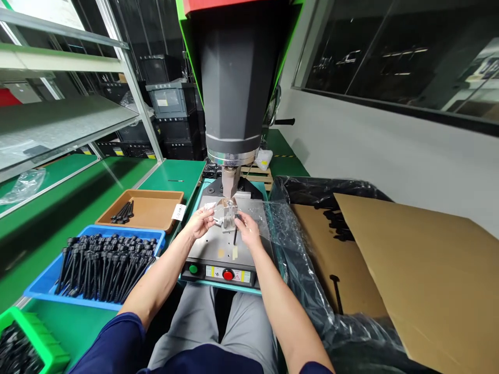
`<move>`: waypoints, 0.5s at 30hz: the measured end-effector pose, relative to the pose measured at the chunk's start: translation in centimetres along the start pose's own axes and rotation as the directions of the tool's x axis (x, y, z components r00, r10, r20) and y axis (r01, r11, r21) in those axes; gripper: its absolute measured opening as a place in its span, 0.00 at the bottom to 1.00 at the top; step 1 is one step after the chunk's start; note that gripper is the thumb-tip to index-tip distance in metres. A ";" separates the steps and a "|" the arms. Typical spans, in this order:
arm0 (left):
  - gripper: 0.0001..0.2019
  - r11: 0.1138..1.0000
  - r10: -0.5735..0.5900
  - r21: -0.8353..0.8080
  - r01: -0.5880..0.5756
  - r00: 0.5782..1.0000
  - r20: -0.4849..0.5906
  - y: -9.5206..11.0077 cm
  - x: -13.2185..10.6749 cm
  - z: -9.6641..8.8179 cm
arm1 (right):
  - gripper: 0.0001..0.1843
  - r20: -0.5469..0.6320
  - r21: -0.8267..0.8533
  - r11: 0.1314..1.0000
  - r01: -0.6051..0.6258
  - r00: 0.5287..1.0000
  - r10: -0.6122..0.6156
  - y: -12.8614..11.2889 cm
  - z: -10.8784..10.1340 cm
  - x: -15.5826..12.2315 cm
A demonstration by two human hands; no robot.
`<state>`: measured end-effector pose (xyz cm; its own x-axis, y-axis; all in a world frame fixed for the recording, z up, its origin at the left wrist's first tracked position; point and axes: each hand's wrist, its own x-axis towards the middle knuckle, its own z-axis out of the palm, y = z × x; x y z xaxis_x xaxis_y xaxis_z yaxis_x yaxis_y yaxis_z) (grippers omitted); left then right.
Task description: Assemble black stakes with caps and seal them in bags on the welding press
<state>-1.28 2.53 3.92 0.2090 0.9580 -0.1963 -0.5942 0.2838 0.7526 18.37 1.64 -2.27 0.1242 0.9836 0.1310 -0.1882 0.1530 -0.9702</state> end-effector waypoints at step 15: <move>0.26 0.999 0.045 -0.007 -0.046 0.998 -0.033 1.4 1.1 1.3 | 0.19 -0.093 -0.287 0.917 0.277 0.945 -0.314 -2.2 3.3 4.2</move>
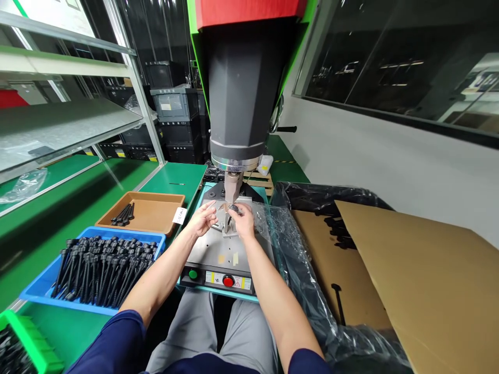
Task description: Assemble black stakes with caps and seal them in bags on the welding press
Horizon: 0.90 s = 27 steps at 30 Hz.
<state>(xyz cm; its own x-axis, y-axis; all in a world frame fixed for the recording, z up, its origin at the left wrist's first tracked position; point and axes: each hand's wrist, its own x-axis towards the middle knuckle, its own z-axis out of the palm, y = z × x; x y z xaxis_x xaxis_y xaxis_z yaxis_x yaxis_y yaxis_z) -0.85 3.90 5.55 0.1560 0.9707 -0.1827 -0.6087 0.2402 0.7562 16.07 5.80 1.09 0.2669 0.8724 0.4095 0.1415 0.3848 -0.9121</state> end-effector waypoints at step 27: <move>0.29 0.997 0.059 0.054 -0.055 0.995 -0.077 0.5 1.3 -2.3 | 0.48 0.335 0.135 0.901 -0.412 0.875 0.349 2.6 -2.8 -1.2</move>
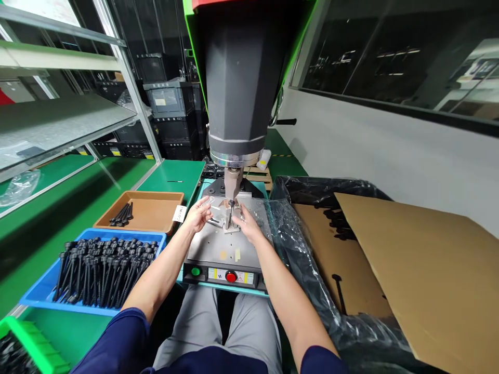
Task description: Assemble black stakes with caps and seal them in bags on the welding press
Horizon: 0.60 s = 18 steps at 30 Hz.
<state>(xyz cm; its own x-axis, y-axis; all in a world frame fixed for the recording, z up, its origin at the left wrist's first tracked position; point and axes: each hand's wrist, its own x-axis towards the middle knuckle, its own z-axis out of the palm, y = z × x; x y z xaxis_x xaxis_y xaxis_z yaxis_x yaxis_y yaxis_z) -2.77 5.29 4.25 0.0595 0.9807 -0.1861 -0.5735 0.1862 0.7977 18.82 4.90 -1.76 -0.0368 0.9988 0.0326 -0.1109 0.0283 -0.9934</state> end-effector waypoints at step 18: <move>0.29 0.991 0.118 0.067 -0.113 0.991 -0.068 1.7 2.0 -2.3 | 0.07 -0.153 0.656 0.752 -0.063 0.965 0.215 -4.1 -0.4 -1.3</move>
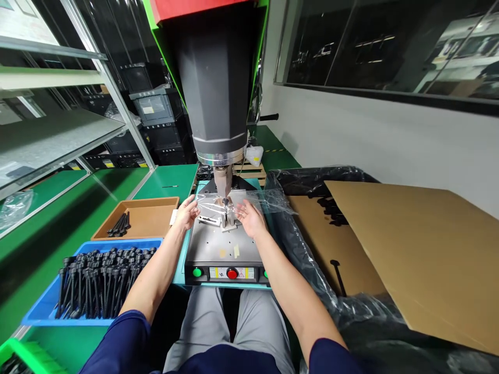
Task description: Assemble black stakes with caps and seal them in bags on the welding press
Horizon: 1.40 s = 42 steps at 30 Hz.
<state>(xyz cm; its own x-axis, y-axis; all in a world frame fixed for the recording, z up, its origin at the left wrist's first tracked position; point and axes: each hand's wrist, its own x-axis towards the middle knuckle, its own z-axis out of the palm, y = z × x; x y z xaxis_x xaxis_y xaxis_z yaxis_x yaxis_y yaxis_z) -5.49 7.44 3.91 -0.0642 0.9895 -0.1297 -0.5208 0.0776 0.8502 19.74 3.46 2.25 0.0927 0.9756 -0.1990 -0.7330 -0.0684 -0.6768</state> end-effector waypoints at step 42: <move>0.33 0.991 0.022 0.133 -0.018 0.999 -0.029 -1.4 -0.7 -2.3 | 0.09 -0.172 0.137 0.988 -0.072 0.980 0.095 1.3 -3.0 2.0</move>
<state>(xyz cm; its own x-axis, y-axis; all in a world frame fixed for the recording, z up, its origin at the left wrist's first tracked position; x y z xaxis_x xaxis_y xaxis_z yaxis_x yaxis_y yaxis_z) -6.63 6.39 1.62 -0.1005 0.9870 -0.1254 -0.4018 0.0750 0.9126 20.98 4.73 -1.12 0.1373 0.9141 -0.3816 -0.8233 -0.1089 -0.5571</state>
